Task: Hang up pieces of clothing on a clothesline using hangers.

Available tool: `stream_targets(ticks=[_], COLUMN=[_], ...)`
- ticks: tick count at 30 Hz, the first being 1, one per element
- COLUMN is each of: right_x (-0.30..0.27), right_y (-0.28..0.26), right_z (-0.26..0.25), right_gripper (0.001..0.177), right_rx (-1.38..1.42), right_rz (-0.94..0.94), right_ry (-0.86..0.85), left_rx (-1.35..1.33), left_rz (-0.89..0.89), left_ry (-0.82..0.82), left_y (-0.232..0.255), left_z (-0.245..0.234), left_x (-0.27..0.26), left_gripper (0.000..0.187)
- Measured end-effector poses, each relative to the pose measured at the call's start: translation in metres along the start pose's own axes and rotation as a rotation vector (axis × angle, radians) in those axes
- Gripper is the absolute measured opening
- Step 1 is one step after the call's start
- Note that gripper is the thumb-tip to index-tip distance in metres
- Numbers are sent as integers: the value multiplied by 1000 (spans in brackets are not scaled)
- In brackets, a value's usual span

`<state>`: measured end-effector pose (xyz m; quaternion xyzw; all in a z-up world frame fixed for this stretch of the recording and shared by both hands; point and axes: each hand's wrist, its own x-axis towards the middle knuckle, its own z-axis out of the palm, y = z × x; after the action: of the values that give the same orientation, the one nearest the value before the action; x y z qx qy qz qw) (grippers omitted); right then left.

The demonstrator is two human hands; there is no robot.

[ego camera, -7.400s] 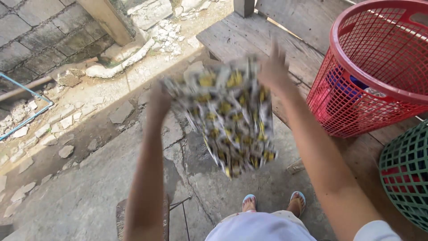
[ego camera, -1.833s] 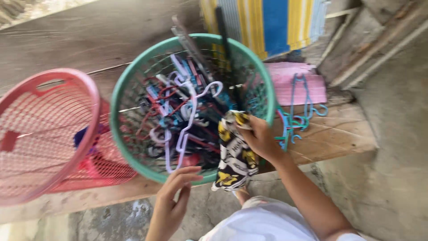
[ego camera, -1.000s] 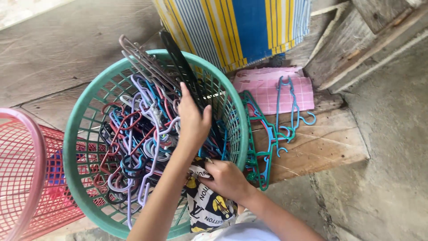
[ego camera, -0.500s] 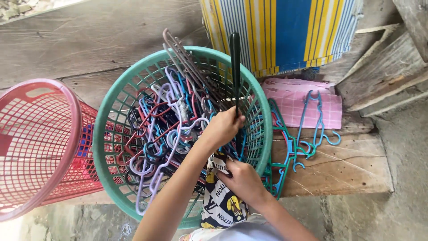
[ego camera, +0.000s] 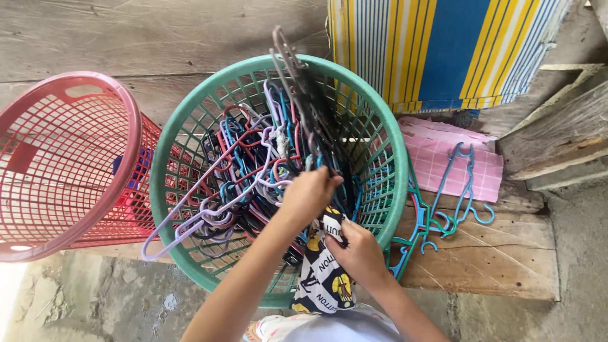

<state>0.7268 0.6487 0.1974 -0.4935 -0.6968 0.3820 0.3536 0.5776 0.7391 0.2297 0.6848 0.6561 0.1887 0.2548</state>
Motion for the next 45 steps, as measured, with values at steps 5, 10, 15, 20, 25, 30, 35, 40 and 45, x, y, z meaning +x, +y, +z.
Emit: stream_targets(ticks=[5, 10, 15, 20, 25, 30, 35, 40, 45], right_x=[-4, 5, 10, 11, 12, 8, -2, 1, 5], right_y=[1, -11, -10, -18, -24, 5, 50, 21, -34], right_z=[4, -3, -6, -8, -9, 0, 20, 9, -6], right_gripper=[24, 26, 28, 28, 34, 26, 34, 17, 34], right_rx=[-14, -29, 11, -18, -18, -100, -398, -231, -43], right_rz=[-66, -92, -121, -12, -76, 60, 195, 11, 26], right_ry=[84, 96, 6, -107, -150, -146, -150, -65, -78], left_rx=[-74, -177, -326, -712, -1085, -1061, -1026, -1137, -1462], left_rz=[174, 292, 176, 120, 102, 421, 439, 391, 14], left_ry=[-300, -389, -393, -27, 44, -553, -726, -660, -240], left_y=[-10, -48, -39, -56, -7, 4, 15, -4, -37], left_z=[-9, -10, -38, -51, -118, -96, -78, -66, -86], left_x=[-4, -19, -46, -33, -47, -57, -67, -62, -61], left_gripper=[25, 19, 34, 44, 50, 62, 54, 61, 67])
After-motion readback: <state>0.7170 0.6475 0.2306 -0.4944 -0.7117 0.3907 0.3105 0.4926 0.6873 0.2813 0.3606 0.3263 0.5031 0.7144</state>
